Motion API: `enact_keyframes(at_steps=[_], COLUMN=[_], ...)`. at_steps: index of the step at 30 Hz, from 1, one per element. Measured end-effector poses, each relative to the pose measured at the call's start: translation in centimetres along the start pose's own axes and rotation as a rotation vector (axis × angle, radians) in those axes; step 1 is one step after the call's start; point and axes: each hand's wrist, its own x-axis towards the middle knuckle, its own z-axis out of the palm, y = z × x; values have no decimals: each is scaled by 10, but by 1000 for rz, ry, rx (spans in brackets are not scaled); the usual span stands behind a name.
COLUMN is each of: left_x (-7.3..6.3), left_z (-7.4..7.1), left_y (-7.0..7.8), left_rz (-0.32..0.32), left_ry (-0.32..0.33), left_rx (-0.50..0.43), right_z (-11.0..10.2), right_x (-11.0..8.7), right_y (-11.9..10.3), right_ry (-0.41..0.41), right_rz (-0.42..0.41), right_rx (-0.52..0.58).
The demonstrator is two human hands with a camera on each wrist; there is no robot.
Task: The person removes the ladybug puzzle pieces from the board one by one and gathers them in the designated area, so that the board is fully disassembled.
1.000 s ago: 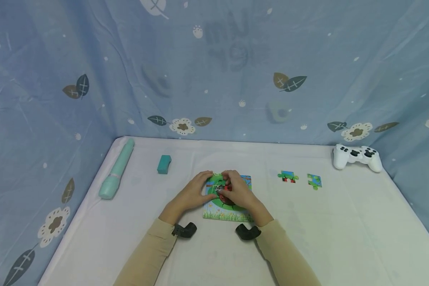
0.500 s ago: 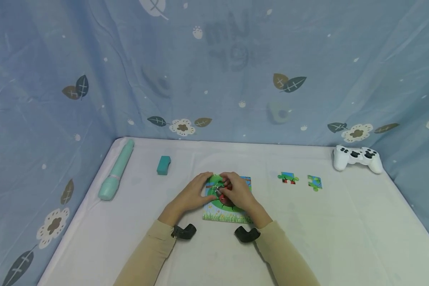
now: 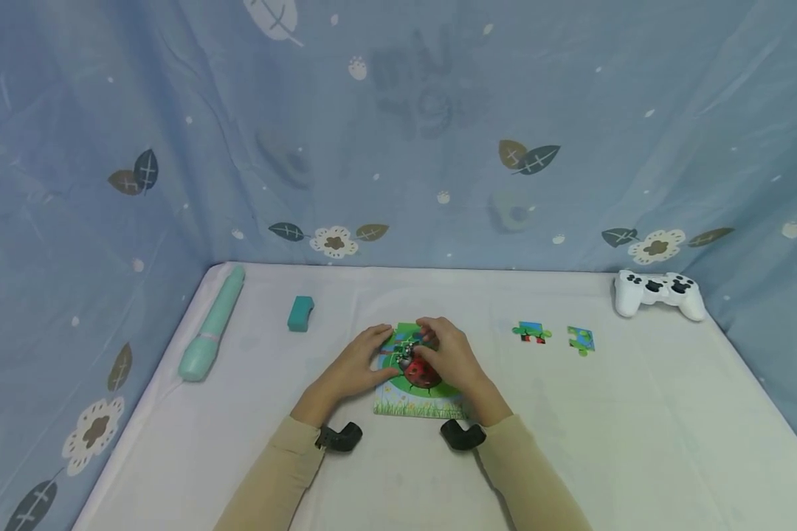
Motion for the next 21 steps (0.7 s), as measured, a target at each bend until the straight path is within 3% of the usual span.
enact_keyframes(at_steps=[9,21], left_x=[-1,1], left_z=[1,2], left_y=[0,-2], left_rz=[-2,-29], left_ry=[-10,-35], left_rx=[-5,19], right_z=[-26,-77], right_x=[0,-9], right_y=[9,57], right_ry=[1,15], right_rz=[-16,124], right_rx=[12,80])
